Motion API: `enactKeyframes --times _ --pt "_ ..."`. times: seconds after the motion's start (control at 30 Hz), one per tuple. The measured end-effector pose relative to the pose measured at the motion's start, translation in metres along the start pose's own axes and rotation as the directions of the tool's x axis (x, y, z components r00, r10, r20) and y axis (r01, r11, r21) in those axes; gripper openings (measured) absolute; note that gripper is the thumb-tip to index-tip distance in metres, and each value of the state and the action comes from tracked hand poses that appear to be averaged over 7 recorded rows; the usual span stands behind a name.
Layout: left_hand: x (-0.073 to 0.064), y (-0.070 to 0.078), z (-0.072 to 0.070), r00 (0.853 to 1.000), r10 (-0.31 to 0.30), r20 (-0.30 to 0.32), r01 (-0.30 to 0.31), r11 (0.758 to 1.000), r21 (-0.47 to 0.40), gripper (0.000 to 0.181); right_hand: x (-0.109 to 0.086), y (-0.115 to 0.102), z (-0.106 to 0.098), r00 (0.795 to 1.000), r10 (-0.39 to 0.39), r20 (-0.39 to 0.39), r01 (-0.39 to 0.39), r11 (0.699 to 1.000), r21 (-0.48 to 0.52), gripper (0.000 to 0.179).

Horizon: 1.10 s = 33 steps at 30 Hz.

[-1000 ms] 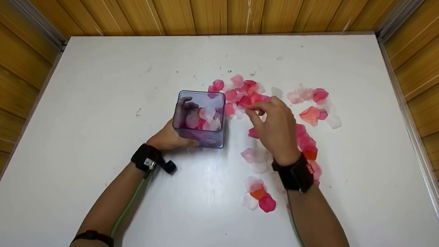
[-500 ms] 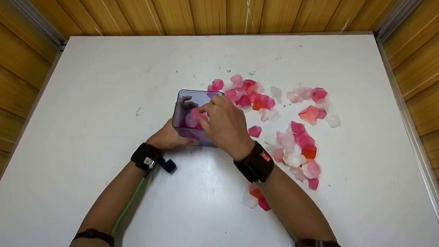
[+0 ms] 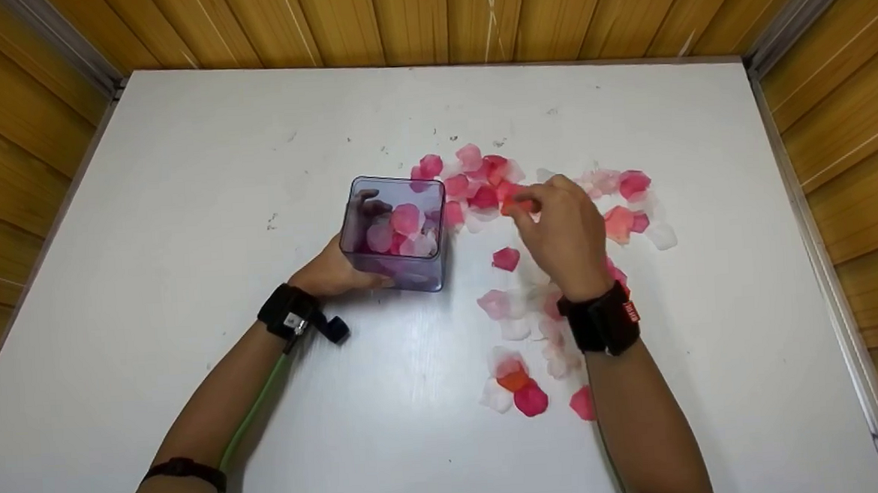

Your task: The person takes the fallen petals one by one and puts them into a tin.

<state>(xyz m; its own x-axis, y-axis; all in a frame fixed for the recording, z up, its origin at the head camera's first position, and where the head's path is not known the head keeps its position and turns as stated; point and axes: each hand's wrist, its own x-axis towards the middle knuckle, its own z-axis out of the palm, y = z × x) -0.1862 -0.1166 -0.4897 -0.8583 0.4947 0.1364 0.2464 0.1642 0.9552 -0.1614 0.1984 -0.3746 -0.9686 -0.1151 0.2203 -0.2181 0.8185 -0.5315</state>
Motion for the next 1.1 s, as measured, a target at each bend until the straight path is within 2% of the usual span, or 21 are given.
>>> enactKeyframes --times 0.07,0.13,0.27,0.33,0.4,0.53,0.6,0.77,0.93,1.0,1.1 --pt "0.0 0.001 0.0 1.0 -0.007 -0.001 0.007 1.0 -0.002 0.124 0.001 0.017 0.0 0.997 0.072 0.035 -0.071 0.997 -0.022 0.027" --pt "0.0 0.001 -0.001 1.0 -0.018 0.0 0.018 1.0 -0.006 0.125 0.002 0.031 0.005 0.984 0.148 0.099 -0.145 0.989 -0.036 0.031" --pt "-0.002 0.002 0.0 0.999 -0.033 -0.003 0.033 0.999 -0.008 0.126 0.001 0.047 0.021 0.934 0.287 0.212 -0.282 0.958 -0.054 0.037" --pt "-0.004 0.004 0.001 0.999 -0.035 0.002 0.035 0.999 -0.01 0.126 0.0 0.051 0.027 0.917 0.329 0.225 -0.32 0.944 -0.074 0.036" --pt "-0.006 0.011 0.002 0.999 -0.033 0.007 0.034 0.999 -0.023 0.123 0.0 0.054 0.031 0.918 0.337 0.206 -0.324 0.941 -0.096 0.03" --pt "-0.012 0.03 -0.001 0.999 -0.032 0.007 0.032 0.998 -0.055 0.118 0.0 0.053 0.032 0.932 0.31 0.188 -0.292 0.949 -0.116 0.02" --pt "-0.014 0.038 -0.003 0.999 -0.036 0.005 0.036 0.997 -0.066 0.116 -0.001 0.051 0.028 0.932 0.305 0.196 -0.288 0.951 -0.113 0.02" --pt "-0.016 0.042 -0.005 0.999 -0.03 0.01 0.031 0.998 -0.056 0.115 -0.006 0.04 0.012 0.93 0.289 0.228 -0.279 0.957 -0.076 0.024" --pt "-0.015 0.04 -0.006 1.0 -0.015 0.011 0.016 0.999 -0.039 0.116 -0.013 0.021 -0.004 0.948 0.187 0.256 -0.193 0.981 -0.002 0.031" --pt "-0.015 0.041 -0.006 1.0 -0.019 0.009 0.02 0.999 -0.04 0.117 -0.017 0.009 -0.006 0.97 0.116 0.216 -0.125 0.992 0.032 0.031" --pt "-0.015 0.042 -0.005 1.0 -0.025 0.016 0.025 0.999 -0.046 0.117 -0.023 -0.012 -0.005 0.995 0.009 0.098 -0.019 0.994 0.104 0.025"
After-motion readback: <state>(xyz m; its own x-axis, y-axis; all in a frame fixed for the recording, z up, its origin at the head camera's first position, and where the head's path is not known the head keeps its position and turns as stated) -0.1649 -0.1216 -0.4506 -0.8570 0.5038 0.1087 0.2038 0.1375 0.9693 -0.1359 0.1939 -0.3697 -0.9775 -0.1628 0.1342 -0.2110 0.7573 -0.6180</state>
